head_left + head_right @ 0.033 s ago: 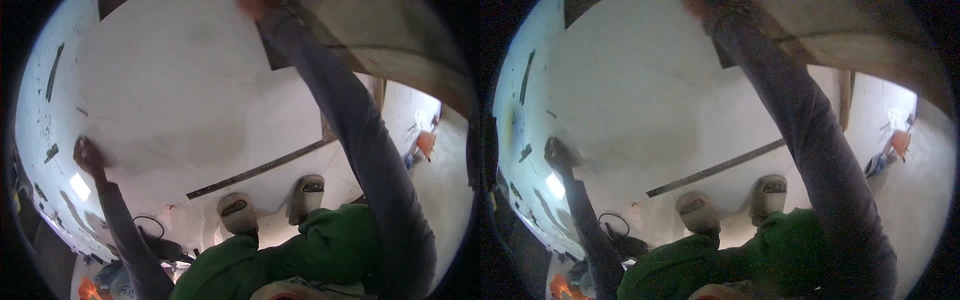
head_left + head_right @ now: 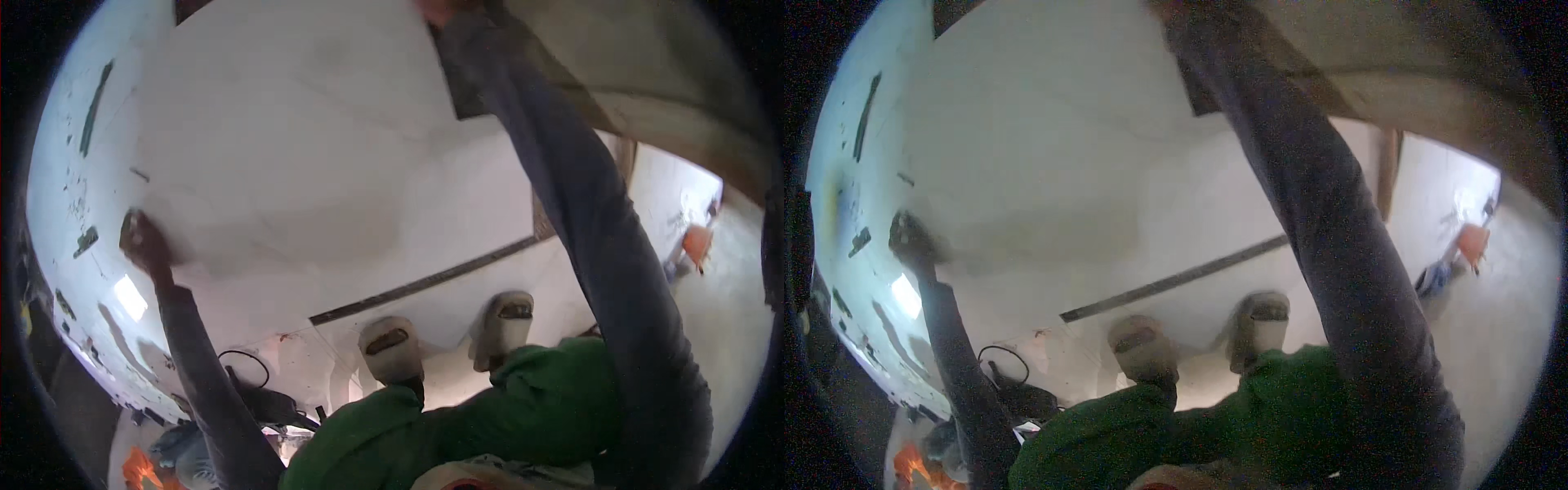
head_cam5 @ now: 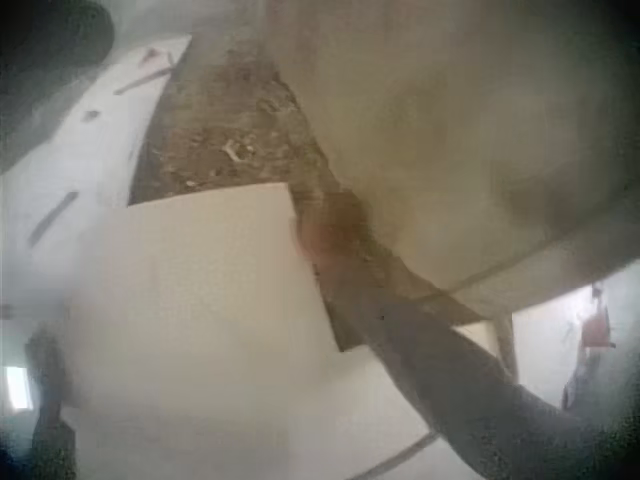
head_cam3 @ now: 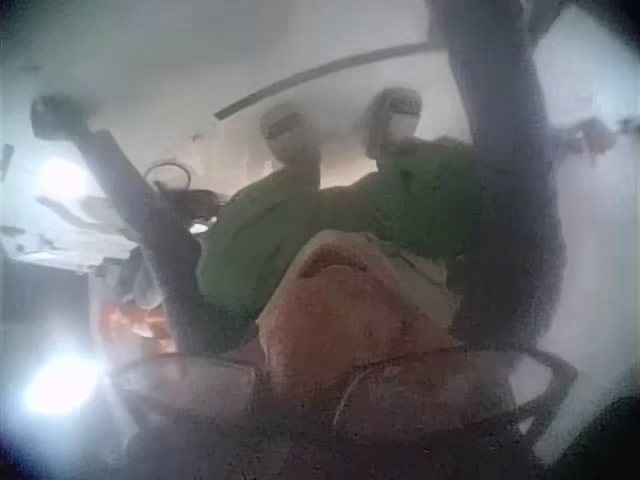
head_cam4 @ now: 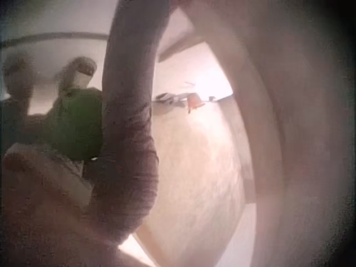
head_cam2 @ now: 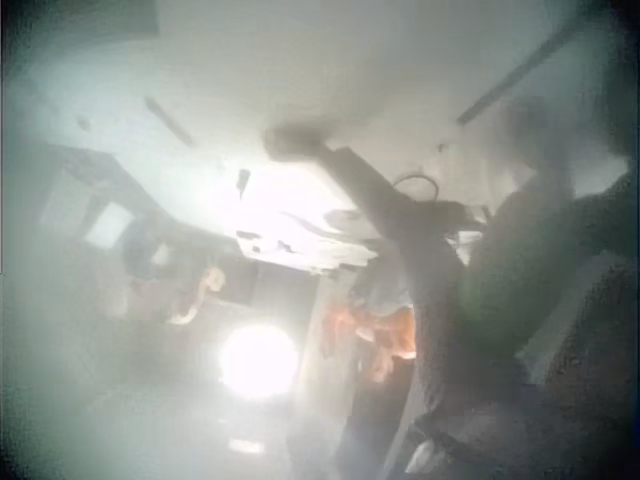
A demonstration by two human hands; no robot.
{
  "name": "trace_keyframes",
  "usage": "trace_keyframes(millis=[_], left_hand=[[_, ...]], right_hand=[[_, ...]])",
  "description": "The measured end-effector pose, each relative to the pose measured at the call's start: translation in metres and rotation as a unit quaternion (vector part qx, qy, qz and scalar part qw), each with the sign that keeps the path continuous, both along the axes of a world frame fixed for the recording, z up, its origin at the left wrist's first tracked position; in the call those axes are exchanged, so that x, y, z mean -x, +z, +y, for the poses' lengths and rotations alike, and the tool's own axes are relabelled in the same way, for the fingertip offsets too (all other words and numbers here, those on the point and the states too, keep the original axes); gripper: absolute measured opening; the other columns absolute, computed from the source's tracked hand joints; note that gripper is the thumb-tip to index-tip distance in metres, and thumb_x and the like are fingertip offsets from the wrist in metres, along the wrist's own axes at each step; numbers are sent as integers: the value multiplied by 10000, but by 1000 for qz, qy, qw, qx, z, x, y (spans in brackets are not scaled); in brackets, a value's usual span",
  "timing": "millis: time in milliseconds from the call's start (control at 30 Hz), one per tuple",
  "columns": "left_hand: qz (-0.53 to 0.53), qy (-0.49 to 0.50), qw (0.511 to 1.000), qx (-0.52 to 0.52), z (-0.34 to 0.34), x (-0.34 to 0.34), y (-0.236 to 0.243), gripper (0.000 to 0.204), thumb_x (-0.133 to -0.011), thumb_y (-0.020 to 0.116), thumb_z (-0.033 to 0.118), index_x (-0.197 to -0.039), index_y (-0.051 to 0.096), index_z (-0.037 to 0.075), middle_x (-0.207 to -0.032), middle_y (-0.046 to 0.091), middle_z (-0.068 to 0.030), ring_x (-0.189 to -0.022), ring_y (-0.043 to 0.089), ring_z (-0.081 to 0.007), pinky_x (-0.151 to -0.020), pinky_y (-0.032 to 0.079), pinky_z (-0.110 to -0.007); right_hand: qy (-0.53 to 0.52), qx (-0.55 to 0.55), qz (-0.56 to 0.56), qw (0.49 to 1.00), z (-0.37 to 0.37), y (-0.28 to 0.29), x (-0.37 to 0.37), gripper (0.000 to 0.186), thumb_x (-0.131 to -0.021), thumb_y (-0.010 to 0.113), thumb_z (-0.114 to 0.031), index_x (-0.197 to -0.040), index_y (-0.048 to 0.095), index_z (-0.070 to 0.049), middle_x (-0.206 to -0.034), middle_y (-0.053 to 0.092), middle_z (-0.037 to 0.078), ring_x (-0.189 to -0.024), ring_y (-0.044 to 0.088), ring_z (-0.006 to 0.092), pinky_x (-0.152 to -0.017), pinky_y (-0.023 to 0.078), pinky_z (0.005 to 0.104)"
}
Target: The person test-fits a tile onto the floor, chisels the base of the door frame using a hammer and chisel, and positions the tile into place by hand.
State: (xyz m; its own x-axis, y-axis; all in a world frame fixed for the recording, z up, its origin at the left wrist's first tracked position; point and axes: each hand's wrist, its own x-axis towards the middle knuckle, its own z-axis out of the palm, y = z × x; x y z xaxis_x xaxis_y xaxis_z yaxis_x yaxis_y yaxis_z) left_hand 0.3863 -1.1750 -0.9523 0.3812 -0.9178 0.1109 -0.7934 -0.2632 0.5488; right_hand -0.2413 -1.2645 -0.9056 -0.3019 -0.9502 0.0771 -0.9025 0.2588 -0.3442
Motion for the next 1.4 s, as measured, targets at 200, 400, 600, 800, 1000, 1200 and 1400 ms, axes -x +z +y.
trace_keyframes(millis=[200,400,600,800,1000,1200,1400], left_hand=[[-265,57,962,-37,-52,26,-7,496,-1077,510,523,-1446,640,217,-1522,578,-100,-1323,575,-373,-1092,455,-562],[-270,-55,961,34,-74,3,-10,556,-1099,449,526,-1496,588,163,-1529,566,-125,-1406,518,-390,-1157,415,-529],[-263,-2,964,-32,-68,10,-2,597,-1116,436,519,-1575,506,145,-1600,488,-187,-1504,419,-371,-1230,356,-514],[-188,-10,981,36,-60,1,-16,532,-1087,578,327,-1543,517,60,-1563,531,-189,-1478,465,-360,-1239,360,-475],[-190,107,974,-60,-73,52,16,601,-1080,468,516,-1567,511,167,-1653,439,-104,-1549,347,-318,-1255,263,-521],[-231,109,965,-54,-82,49,28,580,-1073,504,486,-1541,536,145,-1628,465,-133,-1519,384,-354,-1235,295,-534],[-313,121,942,-22,-73,-14,37,504,-1097,438,336,-1571,490,174,-1635,463,-120,-1534,374,-352,-1252,288,-525]], right_hand=[[-193,-92,-40,976,-42,11,-7,468,-1105,488,-355,-1410,588,-15,-1429,610,180,-1349,564,350,-1116,445,478],[-157,-64,-78,982,-61,-5,0,516,-1123,469,-376,-1457,581,1,-1513,588,185,-1429,522,355,-1202,386,483],[-14,-96,47,994,-73,8,20,499,-1100,504,-325,-1403,610,57,-1480,594,250,-1425,511,395,-1212,367,507],[134,114,12,984,-66,-81,62,557,-1087,531,-467,-1303,675,26,-1446,624,228,-1375,556,416,-1178,416,523],[81,44,-76,993,-70,-50,53,790,-1069,444,-624,-1466,553,50,-1542,490,326,-1458,444,475,-1223,355,549],[81,41,-35,995,-82,-44,51,734,-1074,490,-558,-1440,560,73,-1515,511,337,-1443,461,489,-1216,357,551],[95,54,-43,993,-84,-17,12,655,-1102,464,-461,-1453,525,88,-1518,502,338,-1453,446,492,-1222,333,567]])
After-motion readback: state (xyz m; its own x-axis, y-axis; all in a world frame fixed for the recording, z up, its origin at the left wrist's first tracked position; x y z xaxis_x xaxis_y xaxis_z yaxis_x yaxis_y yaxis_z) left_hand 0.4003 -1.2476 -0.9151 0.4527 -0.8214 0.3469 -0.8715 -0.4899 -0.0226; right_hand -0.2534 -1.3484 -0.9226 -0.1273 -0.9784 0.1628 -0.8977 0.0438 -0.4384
